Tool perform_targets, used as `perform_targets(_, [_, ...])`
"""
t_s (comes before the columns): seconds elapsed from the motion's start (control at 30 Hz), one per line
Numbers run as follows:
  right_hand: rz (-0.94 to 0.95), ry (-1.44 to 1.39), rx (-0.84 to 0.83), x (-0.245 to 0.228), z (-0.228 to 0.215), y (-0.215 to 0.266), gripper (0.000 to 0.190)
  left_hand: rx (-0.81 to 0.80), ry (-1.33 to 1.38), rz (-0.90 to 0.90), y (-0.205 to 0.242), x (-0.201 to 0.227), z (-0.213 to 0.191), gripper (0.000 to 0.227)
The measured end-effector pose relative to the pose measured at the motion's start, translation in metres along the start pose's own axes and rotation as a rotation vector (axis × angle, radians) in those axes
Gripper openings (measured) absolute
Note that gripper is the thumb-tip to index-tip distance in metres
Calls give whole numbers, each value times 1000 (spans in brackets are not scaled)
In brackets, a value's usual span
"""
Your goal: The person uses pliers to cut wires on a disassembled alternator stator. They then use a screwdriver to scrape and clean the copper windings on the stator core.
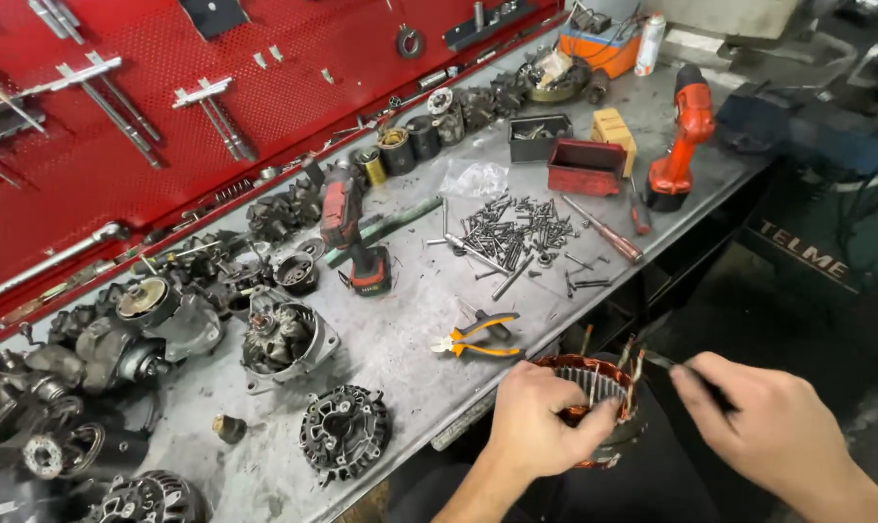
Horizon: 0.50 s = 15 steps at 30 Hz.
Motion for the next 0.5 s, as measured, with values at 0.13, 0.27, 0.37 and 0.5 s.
perform_targets(0.13, [206,-88,-12,44,21,42,20,-73,141,14,-9,-19,3,33])
perform_targets(0.27, [197,-325,-14,52,47,83,76,-222,501,-186,-12,-46,27,29])
perform_targets(0.37, [70,-483,88,36,52,80,88,-390,778,-270,-11,-66,55,23])
perform_targets(0.5, [-74,-647,231,35,61,96,64,-460,1041,-337,-11,-76,74,23])
Point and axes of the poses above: each hand's wrist, its own y-axis away from the middle knuckle, its own z-axis out of the palm, x = y × z, the point moved 3 cm from there along -y, towards the middle knuckle, and after that the axes turned 8 degrees about -z, right-handed, at the moved point
